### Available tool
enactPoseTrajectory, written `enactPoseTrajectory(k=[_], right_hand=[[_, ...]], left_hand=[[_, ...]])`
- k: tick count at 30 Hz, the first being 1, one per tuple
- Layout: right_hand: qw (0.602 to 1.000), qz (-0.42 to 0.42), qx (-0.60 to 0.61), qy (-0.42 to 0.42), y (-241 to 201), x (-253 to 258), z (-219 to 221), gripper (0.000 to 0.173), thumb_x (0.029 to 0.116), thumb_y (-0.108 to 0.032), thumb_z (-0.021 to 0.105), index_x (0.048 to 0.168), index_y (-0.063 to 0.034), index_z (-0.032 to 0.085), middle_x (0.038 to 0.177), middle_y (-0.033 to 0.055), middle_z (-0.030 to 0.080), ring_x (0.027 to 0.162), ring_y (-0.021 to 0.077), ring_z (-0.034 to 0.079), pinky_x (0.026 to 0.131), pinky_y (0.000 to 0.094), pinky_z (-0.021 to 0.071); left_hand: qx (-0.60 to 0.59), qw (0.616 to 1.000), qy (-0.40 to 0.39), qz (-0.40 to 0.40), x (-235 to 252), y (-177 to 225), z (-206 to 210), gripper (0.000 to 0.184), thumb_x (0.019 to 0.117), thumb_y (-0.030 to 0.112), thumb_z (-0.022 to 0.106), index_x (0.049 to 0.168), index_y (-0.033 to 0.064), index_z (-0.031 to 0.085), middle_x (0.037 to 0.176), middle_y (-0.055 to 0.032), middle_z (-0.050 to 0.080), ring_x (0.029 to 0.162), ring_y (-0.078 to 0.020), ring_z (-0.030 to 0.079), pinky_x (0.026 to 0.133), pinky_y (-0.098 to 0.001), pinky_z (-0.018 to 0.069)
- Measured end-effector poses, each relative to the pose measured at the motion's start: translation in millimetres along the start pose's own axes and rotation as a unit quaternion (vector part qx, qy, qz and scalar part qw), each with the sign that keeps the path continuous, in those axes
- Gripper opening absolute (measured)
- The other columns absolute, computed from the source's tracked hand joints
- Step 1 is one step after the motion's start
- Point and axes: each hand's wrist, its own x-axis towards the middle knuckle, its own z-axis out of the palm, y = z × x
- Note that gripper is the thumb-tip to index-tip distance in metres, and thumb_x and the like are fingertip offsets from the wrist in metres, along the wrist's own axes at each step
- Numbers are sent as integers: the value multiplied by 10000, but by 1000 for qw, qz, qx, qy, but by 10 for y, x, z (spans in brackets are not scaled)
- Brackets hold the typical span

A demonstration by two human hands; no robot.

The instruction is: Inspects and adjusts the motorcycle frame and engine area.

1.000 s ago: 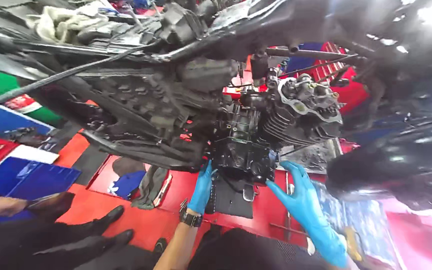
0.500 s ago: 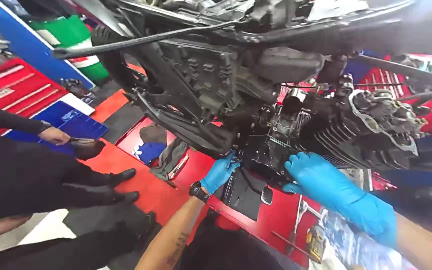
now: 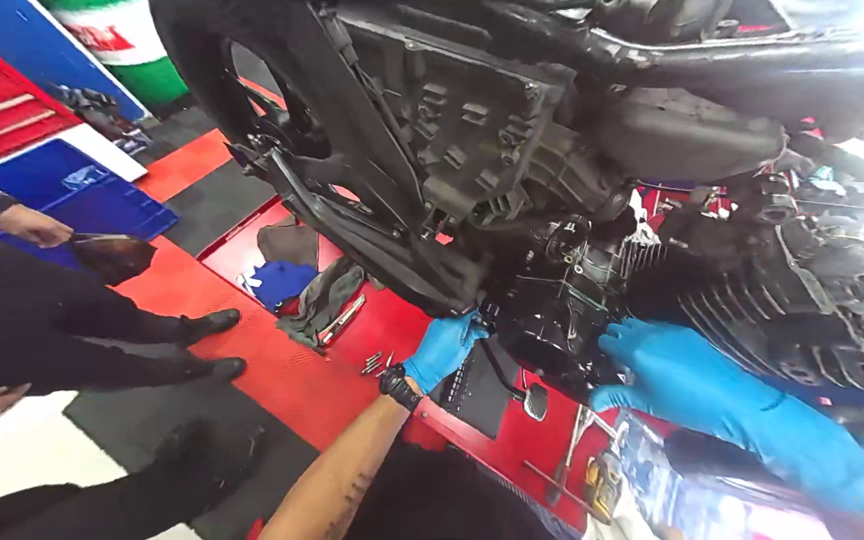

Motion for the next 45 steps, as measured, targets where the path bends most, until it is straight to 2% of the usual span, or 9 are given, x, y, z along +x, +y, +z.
enactPoseTrajectory(k=[5,10,12,16,22,26,29,31,45], right_hand=[[963,203,9,177,-382,393,60,735,929,-728,489,832,-18,654,728,177,638,703,393,681,561,561,511],[928,267,43,258,-503,516,253,528,957,-521,499,724,-65,626,603,118,573,566,323,613,487,509,421],[898,306,108,297,-573,529,287,486,932,-516,567,792,-65,682,640,95,613,581,276,607,529,495,435],[834,358,220,357,-743,546,304,611,883,-483,698,1334,-73,649,768,7,660,597,107,573,568,359,494],[736,337,396,433,-996,612,287,327,938,-138,705,1240,-18,672,888,-11,727,712,-22,651,662,143,554],[759,314,394,413,-958,582,283,275,1044,-174,533,1204,-13,689,816,-43,695,679,-4,633,629,159,546],[757,307,404,412,-921,625,284,269,1031,-153,519,1200,-8,671,797,-49,667,631,-7,598,584,152,521],[747,309,413,419,-921,643,283,252,1016,-124,530,1192,-4,665,787,-47,667,611,-6,591,567,154,516],[768,325,352,425,-946,678,322,253,1028,-160,488,1077,-44,708,749,-76,632,612,-48,558,571,131,486]], left_hand=[[-1,1000,-13,5,2,-40,-2,407,1047,380,544,1240,47,676,1068,-112,746,1012,-251,725,932,-503,569],[-7,1000,-30,5,-3,-44,-36,422,1050,393,531,1236,46,682,1058,-129,748,1010,-281,727,923,-533,563],[-8,999,-34,11,9,-64,-44,440,1049,413,530,1226,44,690,1043,-133,750,996,-287,729,909,-533,566],[-8,1000,-27,11,17,-60,-35,441,1045,427,528,1204,55,703,1011,-128,751,969,-285,730,883,-529,567],[-54,998,-35,9,8,-130,-29,483,1033,470,546,1203,52,719,1088,-116,759,1047,-262,724,949,-530,551],[-98,995,-37,1,15,-150,-7,468,1026,435,578,1227,33,707,1153,-97,750,1119,-201,702,1028,-465,527],[-166,985,-44,-35,-2,-116,58,459,1029,383,589,1273,3,672,1203,-116,722,1177,-165,661,1084,-381,490],[-184,980,-62,-54,-37,-83,132,496,1066,387,500,1341,-8,623,1233,-159,701,1205,-211,647,1095,-424,477],[-342,938,-38,-44,-25,-155,261,352,1097,252,428,1175,-23,633,954,-34,705,888,-86,663,881,-293,555]])
